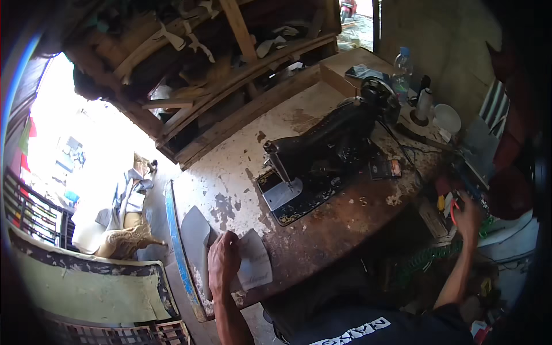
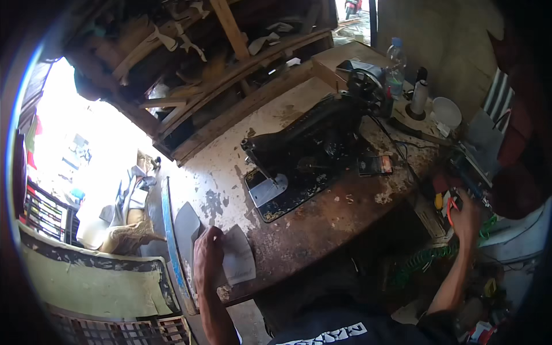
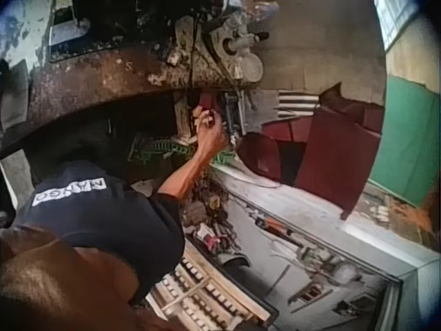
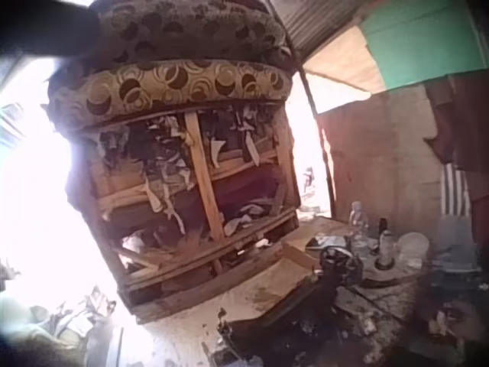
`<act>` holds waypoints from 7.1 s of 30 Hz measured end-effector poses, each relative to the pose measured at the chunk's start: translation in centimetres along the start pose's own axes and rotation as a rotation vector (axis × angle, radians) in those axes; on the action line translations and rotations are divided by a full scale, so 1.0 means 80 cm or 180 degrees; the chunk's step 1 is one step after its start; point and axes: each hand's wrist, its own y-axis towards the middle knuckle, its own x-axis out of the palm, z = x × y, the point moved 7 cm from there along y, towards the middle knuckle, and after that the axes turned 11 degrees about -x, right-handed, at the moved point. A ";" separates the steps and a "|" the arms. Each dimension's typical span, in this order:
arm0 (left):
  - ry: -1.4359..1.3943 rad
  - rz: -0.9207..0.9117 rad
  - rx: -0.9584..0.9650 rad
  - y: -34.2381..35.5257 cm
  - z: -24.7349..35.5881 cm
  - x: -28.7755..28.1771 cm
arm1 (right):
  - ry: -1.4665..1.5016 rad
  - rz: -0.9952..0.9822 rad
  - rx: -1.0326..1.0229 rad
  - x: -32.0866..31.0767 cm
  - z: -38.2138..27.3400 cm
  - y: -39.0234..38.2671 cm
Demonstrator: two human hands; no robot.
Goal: The person aligns a piece of gray material and a paper template on a sewing machine table, then uses shears to trim the edges of the material before guiding the material through the sewing machine.
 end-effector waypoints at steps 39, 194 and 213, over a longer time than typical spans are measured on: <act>-0.0257 0.2689 -0.0901 -0.090 -0.080 -0.033 | 0.2258 0.0053 -0.2128 -0.032 -0.478 -0.025; 0.0571 -0.0576 -0.0520 -0.117 -0.093 0.038 | 0.1423 -0.1044 -0.4572 0.071 -0.658 -0.144; 0.0207 0.0078 -0.1020 -0.144 -0.120 0.022 | 0.1532 -0.1007 -0.5558 0.066 -0.677 -0.163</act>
